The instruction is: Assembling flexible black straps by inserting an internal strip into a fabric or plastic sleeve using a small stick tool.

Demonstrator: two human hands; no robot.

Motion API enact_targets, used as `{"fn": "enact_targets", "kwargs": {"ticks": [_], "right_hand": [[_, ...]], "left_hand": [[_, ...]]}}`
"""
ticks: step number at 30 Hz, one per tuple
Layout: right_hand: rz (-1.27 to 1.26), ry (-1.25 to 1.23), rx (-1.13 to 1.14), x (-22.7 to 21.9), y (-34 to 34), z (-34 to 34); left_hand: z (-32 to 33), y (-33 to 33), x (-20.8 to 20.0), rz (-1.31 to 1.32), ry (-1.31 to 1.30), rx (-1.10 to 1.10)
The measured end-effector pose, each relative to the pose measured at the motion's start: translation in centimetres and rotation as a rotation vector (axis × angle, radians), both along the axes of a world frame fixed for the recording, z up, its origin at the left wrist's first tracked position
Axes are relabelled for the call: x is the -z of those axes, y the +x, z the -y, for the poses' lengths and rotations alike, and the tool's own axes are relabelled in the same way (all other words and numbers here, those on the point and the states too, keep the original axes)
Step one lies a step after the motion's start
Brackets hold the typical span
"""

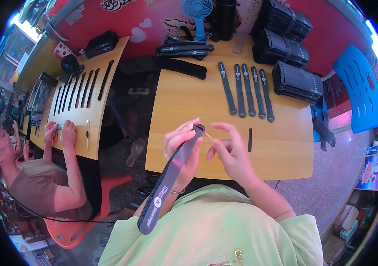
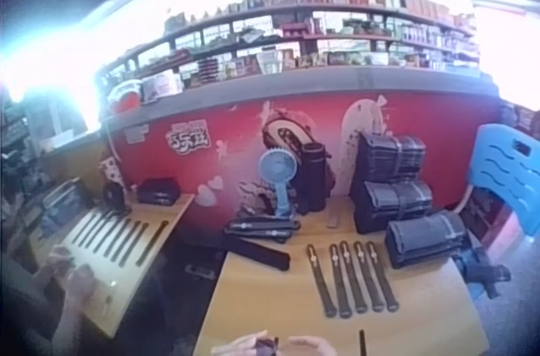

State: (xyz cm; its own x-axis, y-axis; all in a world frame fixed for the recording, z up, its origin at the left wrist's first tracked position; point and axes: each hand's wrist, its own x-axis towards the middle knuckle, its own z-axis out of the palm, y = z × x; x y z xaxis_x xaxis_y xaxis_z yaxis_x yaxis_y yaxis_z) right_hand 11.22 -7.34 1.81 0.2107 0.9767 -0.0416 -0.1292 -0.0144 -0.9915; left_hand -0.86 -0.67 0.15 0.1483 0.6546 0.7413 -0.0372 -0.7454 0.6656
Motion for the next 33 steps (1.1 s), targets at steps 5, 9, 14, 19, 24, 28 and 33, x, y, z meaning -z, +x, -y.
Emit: {"fn": "enact_targets", "kwargs": {"ticks": [5,9,14,19,24,28,33], "right_hand": [[0.196,0.024,0.044,-0.2,0.5,-0.4],[-0.624,-0.224,-0.204,-0.8,1.0,-0.5],[0.229,0.091,0.071,0.3,0.3,-0.8],[-0.151,-0.128,-0.082,-0.6,0.7,-0.9],[-0.081,-0.040,0.042,0.3,-0.2,-0.8],[0.346,0.084,0.181,-0.6,-0.4,-1.0],[0.522,0.127,0.135,-1.2,0.0,-1.3]], "left_hand": [[-0.1,0.0,-0.1,-0.055,0.005,-0.031],[-0.3,0.4,-0.2,-0.015,0.036,-0.045],[-0.4,0.9,-0.3,-0.029,0.065,-0.064],[-0.2,0.9,-0.1,-0.041,0.108,-0.095],[-0.5,0.9,0.6,-0.013,0.028,-0.021],[-0.4,0.7,0.0,0.149,-0.333,0.221],[-0.8,0.2,-0.5,0.190,-0.366,0.283]]}}
